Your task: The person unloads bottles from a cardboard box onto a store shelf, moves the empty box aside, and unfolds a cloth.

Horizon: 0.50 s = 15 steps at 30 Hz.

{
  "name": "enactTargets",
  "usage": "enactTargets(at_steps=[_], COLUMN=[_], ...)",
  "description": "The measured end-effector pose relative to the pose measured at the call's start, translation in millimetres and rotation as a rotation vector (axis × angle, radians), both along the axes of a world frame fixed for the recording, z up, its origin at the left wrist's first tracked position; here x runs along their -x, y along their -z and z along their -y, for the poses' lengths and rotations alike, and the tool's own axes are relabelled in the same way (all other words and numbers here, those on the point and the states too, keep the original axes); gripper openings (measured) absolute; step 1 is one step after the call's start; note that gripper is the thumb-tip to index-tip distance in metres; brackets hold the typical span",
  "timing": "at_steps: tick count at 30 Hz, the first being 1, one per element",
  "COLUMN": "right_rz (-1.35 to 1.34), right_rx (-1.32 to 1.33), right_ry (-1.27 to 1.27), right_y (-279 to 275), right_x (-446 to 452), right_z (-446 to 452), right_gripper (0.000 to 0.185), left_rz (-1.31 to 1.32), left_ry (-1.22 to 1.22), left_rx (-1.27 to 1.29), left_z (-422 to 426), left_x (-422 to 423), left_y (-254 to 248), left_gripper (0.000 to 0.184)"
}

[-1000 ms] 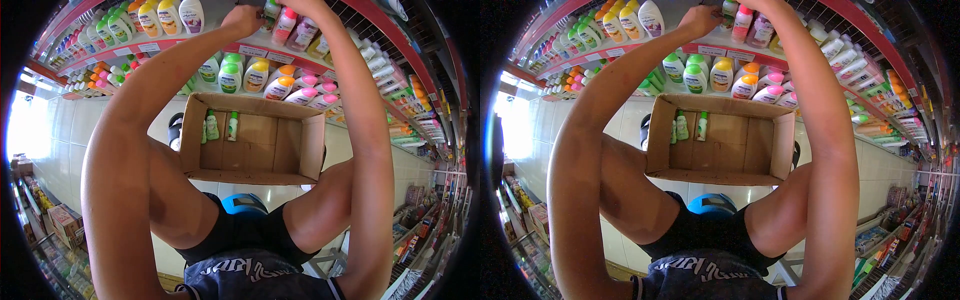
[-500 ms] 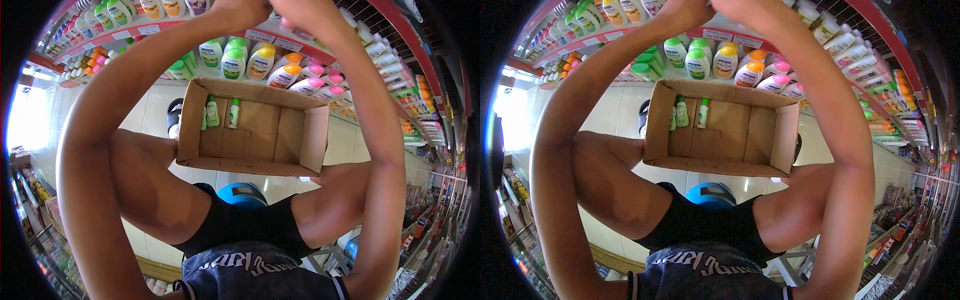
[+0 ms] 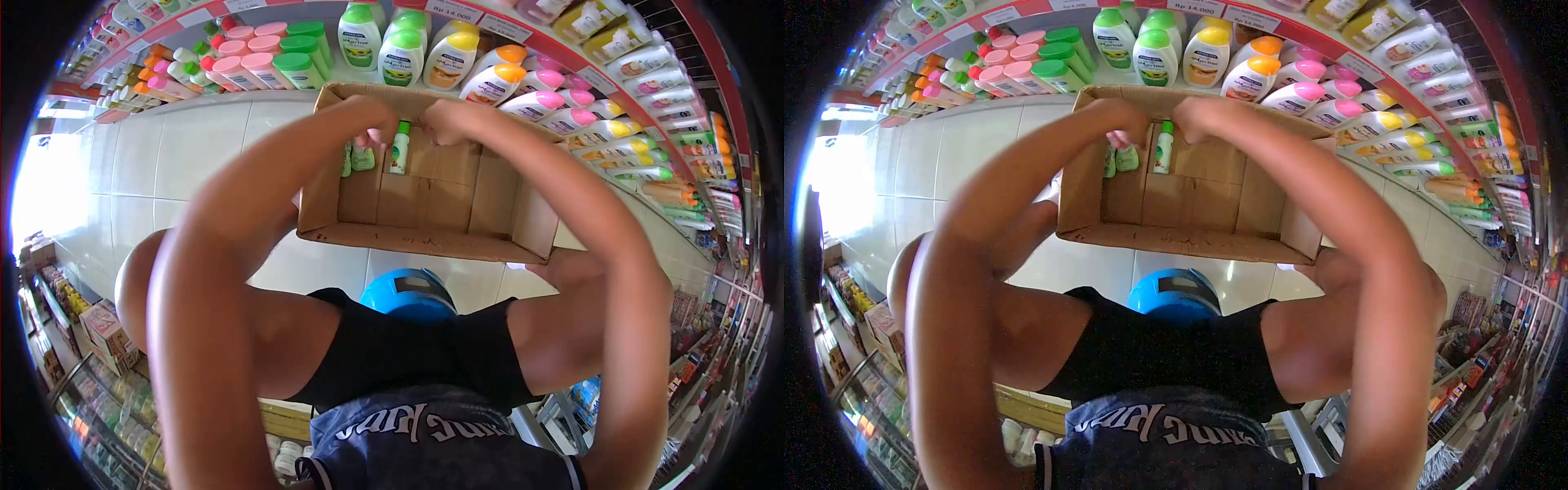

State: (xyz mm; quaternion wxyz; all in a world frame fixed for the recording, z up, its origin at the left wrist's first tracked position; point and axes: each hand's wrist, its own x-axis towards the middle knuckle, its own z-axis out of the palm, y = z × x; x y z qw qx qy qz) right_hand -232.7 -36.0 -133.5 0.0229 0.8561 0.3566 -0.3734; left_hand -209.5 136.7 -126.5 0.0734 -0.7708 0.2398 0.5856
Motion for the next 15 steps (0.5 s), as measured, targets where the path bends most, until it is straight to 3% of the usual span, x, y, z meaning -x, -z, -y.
enactTargets(at_steps=[2, 3, 4, 5, 6, 7, 8, 10, 12, 13, 15], right_rz=[0.017, -0.171, -0.36, -0.345, -0.367, -0.196, -0.026, -0.436, -0.734, -0.729, -0.686], right_rx=[0.122, 0.201, 0.278, 0.118, -0.067, -0.207, -0.343, -0.458, -0.78, -0.787, -0.832], right_ry=[-0.09, 0.169, 0.429, 0.553, 0.725, 0.625, 0.521, 1.082, 1.301, 1.294, 1.495], right_y=[37, 44, 48, 50, 54, 98, 141, 169, 213, 201, 179], right_x=[-2, 2, 9, 18, 26, 28, 31, 48, 70, 72, 78], right_z=[-2, -12, -18, -17, -18, -12, -4, -4, 2, -1, -5], right_gripper=[0.028, 0.03, 0.034, 0.036, 0.035, 0.034, 0.034, 0.027, 0.026, 0.026, 0.041], left_rz=[0.16, 0.214, 0.377, 0.54, 0.531, 0.484, 0.459, 0.45, 0.496, 0.546, 0.537], left_ry=[0.065, 0.086, -0.108, -0.308, -0.313, -0.43, -0.629, -1.112, -1.194, -1.268, -1.312], left_rx=[0.073, 0.099, 0.168, 0.232, 0.231, 0.229, 0.248, 0.323, 0.455, 0.591, 0.619], left_z=[15, 21, 26, 30, 32, 35, 35, 32, 27, 26, 29], left_x=[-10, -8, 0, 8, 22, 36, 55, 96, 126, 128, 122], left_y=[80, 115, 143, 167, 189, 205, 205, 199, 202, 207, 218], left_gripper=[0.037, 0.036, 0.035, 0.035, 0.035, 0.035, 0.038, 0.045, 0.049, 0.055, 0.056])
